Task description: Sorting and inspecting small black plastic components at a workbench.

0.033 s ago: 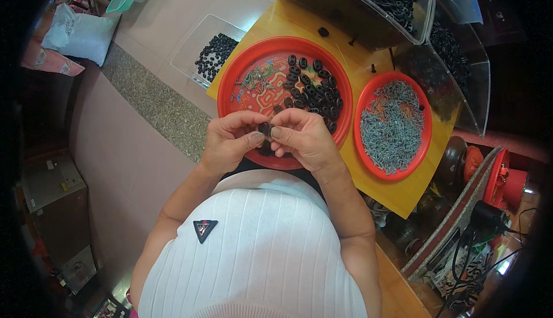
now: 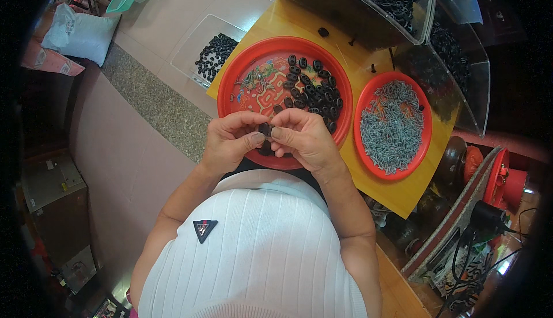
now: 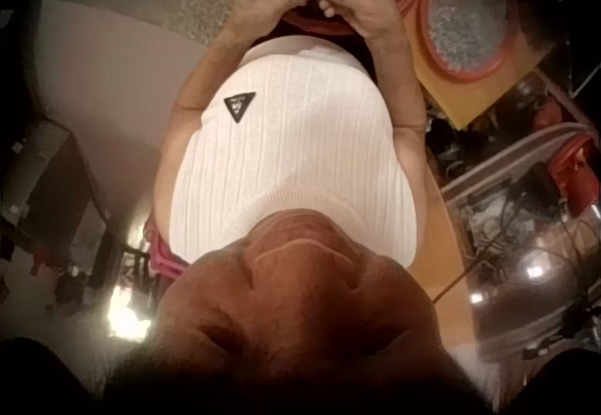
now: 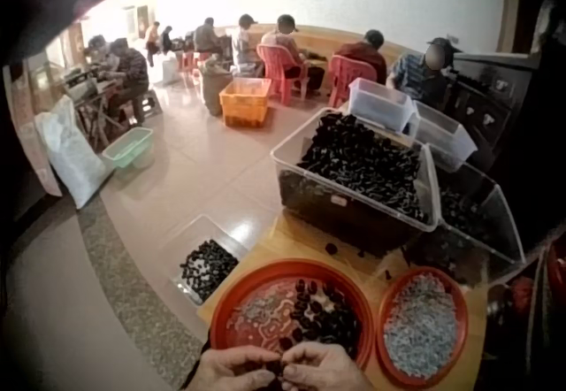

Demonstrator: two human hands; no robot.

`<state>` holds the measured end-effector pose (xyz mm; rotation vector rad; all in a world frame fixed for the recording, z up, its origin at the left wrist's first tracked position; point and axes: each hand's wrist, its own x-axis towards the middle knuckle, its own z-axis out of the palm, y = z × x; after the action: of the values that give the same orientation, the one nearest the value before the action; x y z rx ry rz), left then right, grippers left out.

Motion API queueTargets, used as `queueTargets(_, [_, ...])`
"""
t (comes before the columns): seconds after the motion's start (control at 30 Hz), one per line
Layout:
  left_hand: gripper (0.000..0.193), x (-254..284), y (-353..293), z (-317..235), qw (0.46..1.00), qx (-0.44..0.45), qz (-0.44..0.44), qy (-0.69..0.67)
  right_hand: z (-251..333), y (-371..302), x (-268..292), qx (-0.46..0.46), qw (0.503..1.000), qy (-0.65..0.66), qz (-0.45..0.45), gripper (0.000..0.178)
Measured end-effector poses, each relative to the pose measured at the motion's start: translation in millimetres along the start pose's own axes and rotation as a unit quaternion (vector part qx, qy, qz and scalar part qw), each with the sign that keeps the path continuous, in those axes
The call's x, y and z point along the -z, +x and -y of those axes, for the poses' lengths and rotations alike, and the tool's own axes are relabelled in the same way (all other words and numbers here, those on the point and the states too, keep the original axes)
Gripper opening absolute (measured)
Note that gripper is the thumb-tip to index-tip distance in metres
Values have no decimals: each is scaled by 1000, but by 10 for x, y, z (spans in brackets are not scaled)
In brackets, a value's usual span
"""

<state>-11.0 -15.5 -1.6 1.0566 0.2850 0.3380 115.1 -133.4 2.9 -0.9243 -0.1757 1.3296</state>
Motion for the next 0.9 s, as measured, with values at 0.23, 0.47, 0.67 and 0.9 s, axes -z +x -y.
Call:
queueTargets(0.23, [23, -31, -2, -27, 999, -29, 14, 42, -35, -19, 0, 1, 999, 19, 31, 16])
queueTargets(0.47, [22, -70, 15, 19, 992, -55, -11, 111, -45, 9, 12, 11, 999, 3, 31, 14])
queueTargets(0.67, [22, -85, 70, 50, 997, -46, 1, 61, -9, -45, 23, 12, 1000, 20, 7, 13])
queueTargets(0.9, [26, -48, 66, 76, 1000, -13, 0, -17, 0, -84, -1, 25, 999, 19, 15, 16])
